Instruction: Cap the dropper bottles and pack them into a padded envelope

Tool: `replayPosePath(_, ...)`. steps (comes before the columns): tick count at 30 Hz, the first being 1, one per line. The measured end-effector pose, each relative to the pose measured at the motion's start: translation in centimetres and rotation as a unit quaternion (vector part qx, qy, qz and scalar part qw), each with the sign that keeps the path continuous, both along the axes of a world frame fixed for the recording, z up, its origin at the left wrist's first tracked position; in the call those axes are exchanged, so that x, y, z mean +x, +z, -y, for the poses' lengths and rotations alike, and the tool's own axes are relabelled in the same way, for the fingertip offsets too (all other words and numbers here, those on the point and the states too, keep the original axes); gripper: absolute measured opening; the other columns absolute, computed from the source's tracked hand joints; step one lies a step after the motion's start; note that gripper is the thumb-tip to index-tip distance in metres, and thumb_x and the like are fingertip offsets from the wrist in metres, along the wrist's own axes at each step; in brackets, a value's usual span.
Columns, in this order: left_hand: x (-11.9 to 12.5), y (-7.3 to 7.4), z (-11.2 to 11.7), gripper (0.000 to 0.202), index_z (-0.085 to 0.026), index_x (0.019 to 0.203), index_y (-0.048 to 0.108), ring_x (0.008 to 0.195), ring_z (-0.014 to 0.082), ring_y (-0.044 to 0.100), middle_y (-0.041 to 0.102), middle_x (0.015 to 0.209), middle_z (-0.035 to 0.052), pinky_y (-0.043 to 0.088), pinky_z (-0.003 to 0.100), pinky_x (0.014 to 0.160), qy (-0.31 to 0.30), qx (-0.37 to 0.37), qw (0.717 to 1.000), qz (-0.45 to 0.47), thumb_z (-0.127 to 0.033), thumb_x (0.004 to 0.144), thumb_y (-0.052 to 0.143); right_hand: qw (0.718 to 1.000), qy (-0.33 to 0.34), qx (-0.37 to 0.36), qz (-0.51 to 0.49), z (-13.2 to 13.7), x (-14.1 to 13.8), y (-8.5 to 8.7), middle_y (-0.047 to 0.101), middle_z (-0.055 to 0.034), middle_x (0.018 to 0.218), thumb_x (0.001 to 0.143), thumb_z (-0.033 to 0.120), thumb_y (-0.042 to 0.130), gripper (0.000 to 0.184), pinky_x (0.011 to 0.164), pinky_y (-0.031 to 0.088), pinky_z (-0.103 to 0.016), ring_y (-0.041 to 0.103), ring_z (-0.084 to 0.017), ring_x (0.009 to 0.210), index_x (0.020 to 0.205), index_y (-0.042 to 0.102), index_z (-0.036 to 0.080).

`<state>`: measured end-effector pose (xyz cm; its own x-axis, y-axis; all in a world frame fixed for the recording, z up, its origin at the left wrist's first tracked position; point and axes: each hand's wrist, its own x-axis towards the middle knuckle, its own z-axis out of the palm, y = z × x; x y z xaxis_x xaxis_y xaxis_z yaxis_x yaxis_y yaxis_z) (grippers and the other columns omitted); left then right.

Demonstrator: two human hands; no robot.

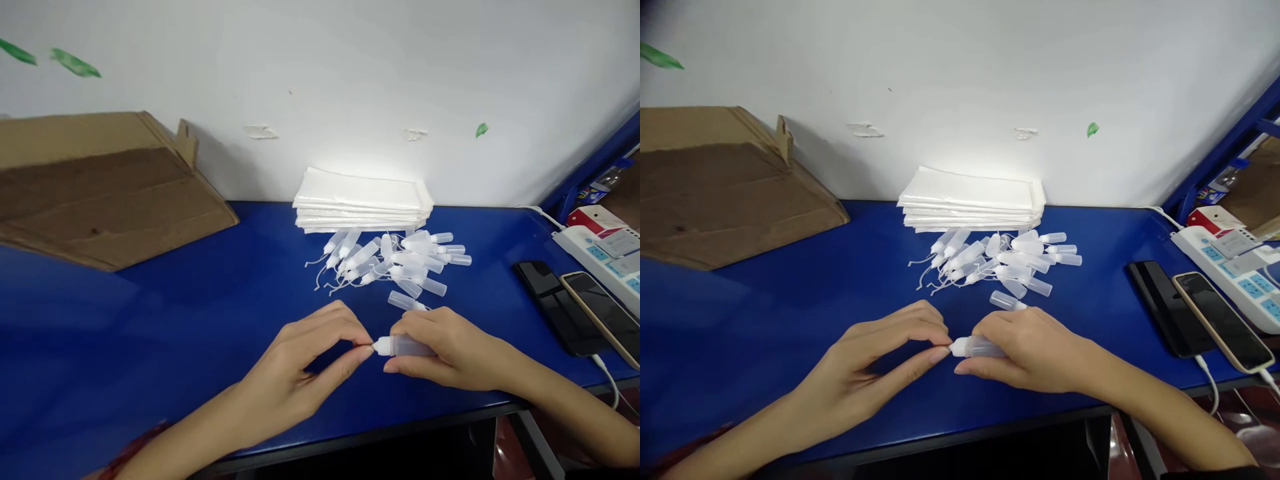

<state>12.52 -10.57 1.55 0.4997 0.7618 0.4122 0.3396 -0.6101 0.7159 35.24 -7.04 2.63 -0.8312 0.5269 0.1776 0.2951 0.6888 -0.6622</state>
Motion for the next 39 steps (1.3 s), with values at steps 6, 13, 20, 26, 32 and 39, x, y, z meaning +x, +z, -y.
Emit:
replayPosePath(6, 0.0, 0.5, -0.2, 0.013, -0.019, 0.095, 0.063, 0.075, 0.0124, 0.060, 0.067, 0.079, -0.0003, 0.050, 0.025, 0.067, 0.012, 0.027, 0.999, 0.017, -0.008, 0.088, 0.061, 0.999, -0.028, 0.016, -0.022, 0.1, 0.2, 0.4, 0.057, 0.0011, 0.068, 0.096, 0.044, 0.051, 0.032, 0.051, 0.035, -0.021, 0.050, -0.010, 0.056, 0.092, 0.059, 0.014)
replayPosePath(13, 0.4, 0.5, -0.2, 0.014, -0.018, 0.095, 0.063, 0.072, 0.0134, 0.059, 0.066, 0.077, 0.0012, 0.051, 0.028, 0.066, 0.011, 0.053, 0.998, 0.013, -0.008, 0.089, 0.058, 0.999, -0.021, 0.031, -0.034, -0.1, 0.2, 0.2, 0.059, 0.0006, 0.071, 0.097, 0.047, 0.047, 0.035, 0.053, 0.037, -0.022, 0.052, -0.010, 0.058, 0.088, 0.057, 0.015)
replayPosePath(20, 0.5, 0.7, -0.1, 0.020, -0.019, 0.096, 0.062, 0.069, 0.0137, 0.056, 0.065, 0.075, 0.0010, 0.050, 0.031, 0.065, -0.013, 0.082, 0.996, 0.022, -0.002, 0.086, 0.058, 0.997, 0.010, 0.068, -0.039, 0.0, 0.3, 0.4, 0.057, 0.0005, 0.071, 0.099, 0.043, 0.043, 0.034, 0.052, 0.037, -0.023, 0.047, -0.010, 0.057, 0.083, 0.055, 0.016)
replayPosePath(26, 0.4, 0.8, 0.0, 0.020, -0.019, 0.096, 0.061, 0.069, 0.0131, 0.056, 0.065, 0.076, 0.0002, 0.050, 0.031, 0.066, -0.021, 0.079, 0.997, 0.014, -0.002, 0.086, 0.057, 0.997, 0.020, 0.074, -0.020, 0.1, 0.6, 0.8, 0.055, 0.0001, 0.070, 0.100, 0.042, 0.041, 0.035, 0.051, 0.036, -0.023, 0.044, -0.010, 0.057, 0.084, 0.056, 0.015)
replayPosePath(32, 0.2, 0.6, 0.0, 0.023, -0.019, 0.110, 0.058, 0.077, 0.0160, 0.058, 0.062, 0.079, 0.0017, 0.051, 0.032, 0.069, 0.007, 0.056, 0.998, -0.016, -0.012, 0.088, 0.060, 0.997, -0.003, 0.073, -0.027, 0.0, 1.1, 0.6, 0.056, 0.0004, 0.069, 0.100, 0.041, 0.042, 0.033, 0.052, 0.037, -0.023, 0.046, -0.010, 0.056, 0.089, 0.057, 0.014)
replayPosePath(39, 0.8, 0.0, 0.1, 0.019, -0.018, 0.096, 0.058, 0.074, 0.0147, 0.056, 0.064, 0.078, 0.0025, 0.050, 0.029, 0.067, -0.006, 0.122, 0.992, -0.040, -0.002, 0.087, 0.054, 0.997, 0.011, 0.071, 0.004, 0.2, 0.6, -0.2, 0.061, -0.0025, 0.073, 0.099, 0.042, 0.042, 0.035, 0.054, 0.040, -0.024, 0.051, -0.012, 0.059, 0.088, 0.059, 0.013)
